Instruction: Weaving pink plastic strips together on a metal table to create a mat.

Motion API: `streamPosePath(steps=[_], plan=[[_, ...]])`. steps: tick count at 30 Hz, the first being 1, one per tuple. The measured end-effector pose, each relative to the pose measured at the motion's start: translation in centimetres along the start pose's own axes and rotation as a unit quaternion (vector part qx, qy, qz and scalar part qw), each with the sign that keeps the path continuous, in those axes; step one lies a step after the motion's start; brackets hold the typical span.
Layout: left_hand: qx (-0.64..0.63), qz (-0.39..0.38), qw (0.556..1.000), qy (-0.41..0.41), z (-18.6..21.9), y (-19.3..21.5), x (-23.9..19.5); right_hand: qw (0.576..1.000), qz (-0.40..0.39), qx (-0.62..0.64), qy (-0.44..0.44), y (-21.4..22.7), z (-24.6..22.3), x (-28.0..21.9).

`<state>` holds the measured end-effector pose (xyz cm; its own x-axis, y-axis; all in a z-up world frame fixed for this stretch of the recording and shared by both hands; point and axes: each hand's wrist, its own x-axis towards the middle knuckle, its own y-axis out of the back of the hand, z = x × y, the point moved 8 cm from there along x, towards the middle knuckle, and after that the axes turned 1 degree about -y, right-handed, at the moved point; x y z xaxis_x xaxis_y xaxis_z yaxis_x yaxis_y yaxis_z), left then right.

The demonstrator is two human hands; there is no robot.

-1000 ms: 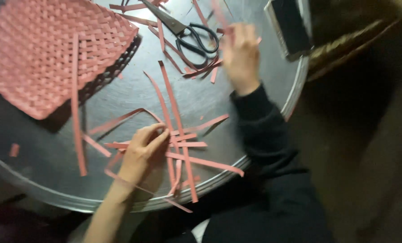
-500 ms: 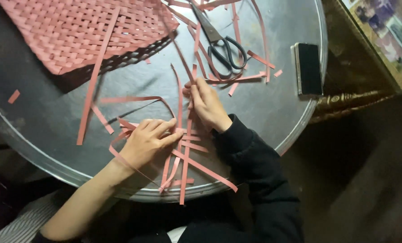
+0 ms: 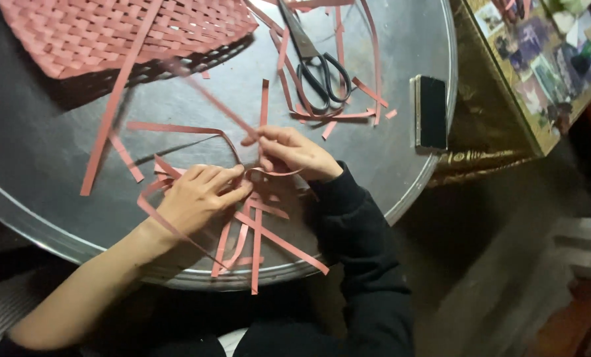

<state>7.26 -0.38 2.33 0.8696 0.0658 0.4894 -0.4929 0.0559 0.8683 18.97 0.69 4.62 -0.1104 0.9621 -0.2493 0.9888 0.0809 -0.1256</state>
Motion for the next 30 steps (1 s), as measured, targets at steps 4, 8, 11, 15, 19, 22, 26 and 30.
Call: streamPosePath(steps=[4, 8, 11, 15, 19, 22, 26, 30], plan=[[-0.009, 0.006, 1.000, -0.007, 0.2, 0.9, 0.4, 0.979, -0.038, -0.196, 0.027, 0.8, -0.3, -0.3], [0.013, 0.012, 1.000, -0.009, 0.4, 0.8, 0.5, 0.945, -0.017, -0.326, -0.030, 0.6, -1.0, -1.2], [0.030, 0.007, 0.999, -0.009, 0.2, 1.3, 0.6, 0.938, -0.028, -0.343, -0.039, 0.7, -0.5, -1.4], [0.035, -0.005, 0.999, 0.002, -0.2, 0.6, 0.0, 0.923, -0.076, -0.370, -0.075, 0.1, -0.2, -1.4], [0.026, -0.012, 0.999, 0.015, -0.4, 0.1, -0.6, 0.915, -0.072, -0.383, -0.107, 0.6, 1.5, -1.5], [0.030, -0.010, 0.999, 0.030, -0.3, 0.5, -0.1, 0.896, -0.049, -0.429, -0.105, 0.6, 1.6, -1.8], [0.031, -0.012, 0.999, 0.042, -0.4, 1.0, 0.4, 0.866, -0.020, -0.483, -0.128, 0.7, 2.3, -1.9], [0.002, -0.044, 0.998, 0.044, -0.6, 1.7, 0.8, 0.760, 0.075, -0.642, -0.064, 0.0, 2.2, -2.7]])
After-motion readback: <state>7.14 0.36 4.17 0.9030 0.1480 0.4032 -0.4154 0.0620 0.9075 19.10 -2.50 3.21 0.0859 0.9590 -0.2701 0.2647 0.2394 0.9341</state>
